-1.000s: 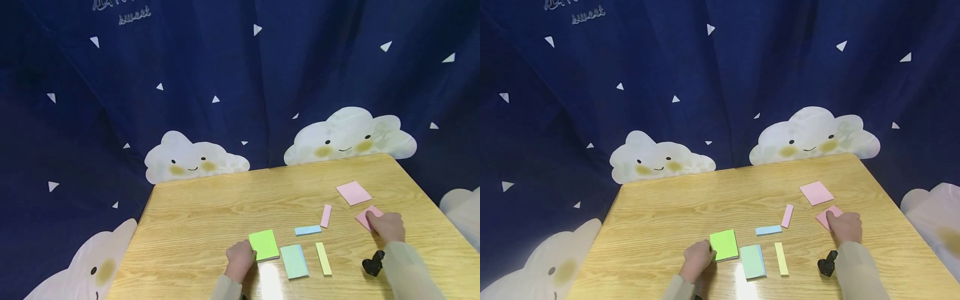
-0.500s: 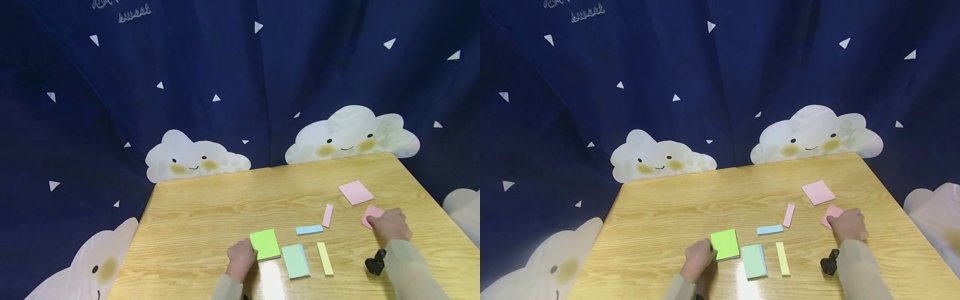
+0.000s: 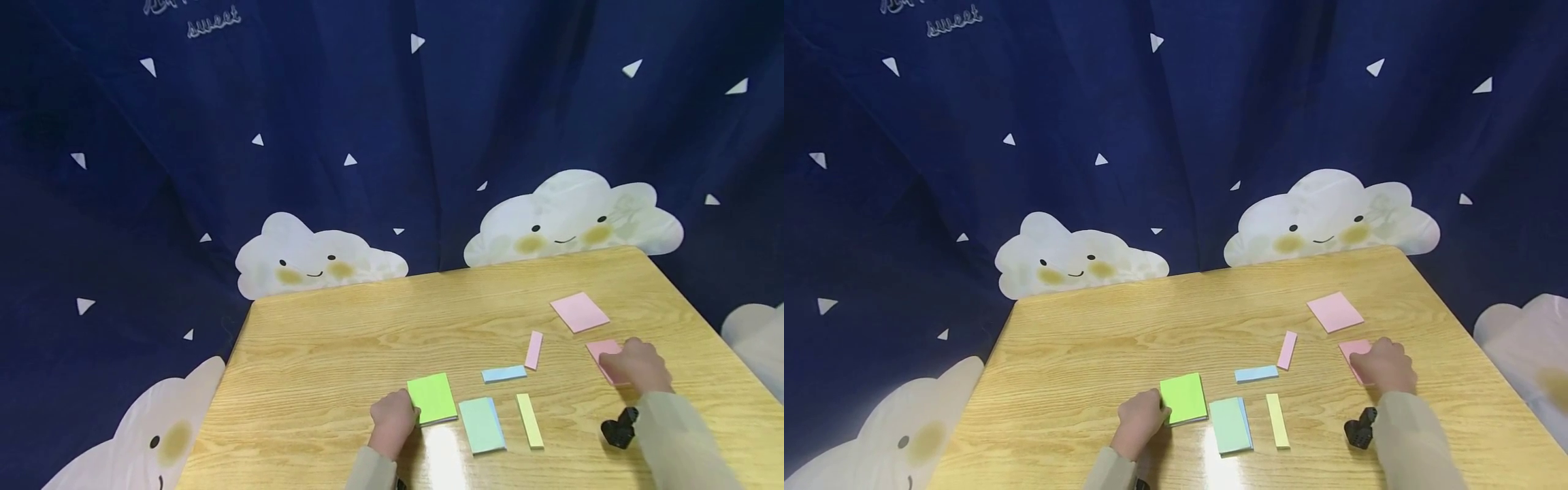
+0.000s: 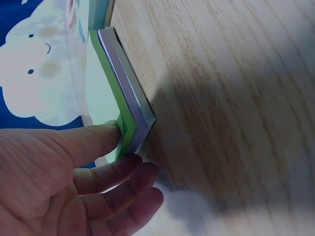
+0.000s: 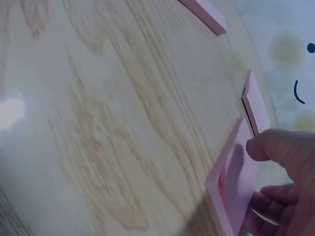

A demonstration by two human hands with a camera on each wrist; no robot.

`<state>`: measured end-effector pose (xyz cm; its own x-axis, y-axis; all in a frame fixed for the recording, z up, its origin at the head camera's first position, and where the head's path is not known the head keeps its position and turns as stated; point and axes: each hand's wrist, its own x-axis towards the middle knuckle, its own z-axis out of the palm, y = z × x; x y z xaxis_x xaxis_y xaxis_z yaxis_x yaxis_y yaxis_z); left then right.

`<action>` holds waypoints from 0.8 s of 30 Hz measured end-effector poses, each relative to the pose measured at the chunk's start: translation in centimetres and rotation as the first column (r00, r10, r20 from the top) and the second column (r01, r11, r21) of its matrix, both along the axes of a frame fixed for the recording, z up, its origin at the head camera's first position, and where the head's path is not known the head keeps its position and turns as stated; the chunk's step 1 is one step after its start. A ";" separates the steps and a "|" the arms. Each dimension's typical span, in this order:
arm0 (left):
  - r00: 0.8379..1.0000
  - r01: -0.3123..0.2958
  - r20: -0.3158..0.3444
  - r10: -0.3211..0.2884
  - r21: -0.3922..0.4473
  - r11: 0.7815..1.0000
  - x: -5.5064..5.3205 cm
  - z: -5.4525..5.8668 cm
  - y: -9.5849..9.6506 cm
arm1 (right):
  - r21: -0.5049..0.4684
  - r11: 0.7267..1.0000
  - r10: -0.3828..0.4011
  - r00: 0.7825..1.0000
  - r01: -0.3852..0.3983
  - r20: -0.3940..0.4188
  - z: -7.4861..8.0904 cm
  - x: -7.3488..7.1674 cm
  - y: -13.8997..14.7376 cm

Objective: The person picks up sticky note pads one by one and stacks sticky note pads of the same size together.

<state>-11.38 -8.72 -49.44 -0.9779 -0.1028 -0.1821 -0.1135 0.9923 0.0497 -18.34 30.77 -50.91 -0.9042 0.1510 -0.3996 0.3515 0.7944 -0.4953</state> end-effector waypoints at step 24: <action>0.999 0.013 0.031 -0.012 -0.006 1.000 -0.1 -0.2 -0.3 | -0.150 0.981 -0.128 0.992 0.123 -0.021 -0.5 0.5 -0.6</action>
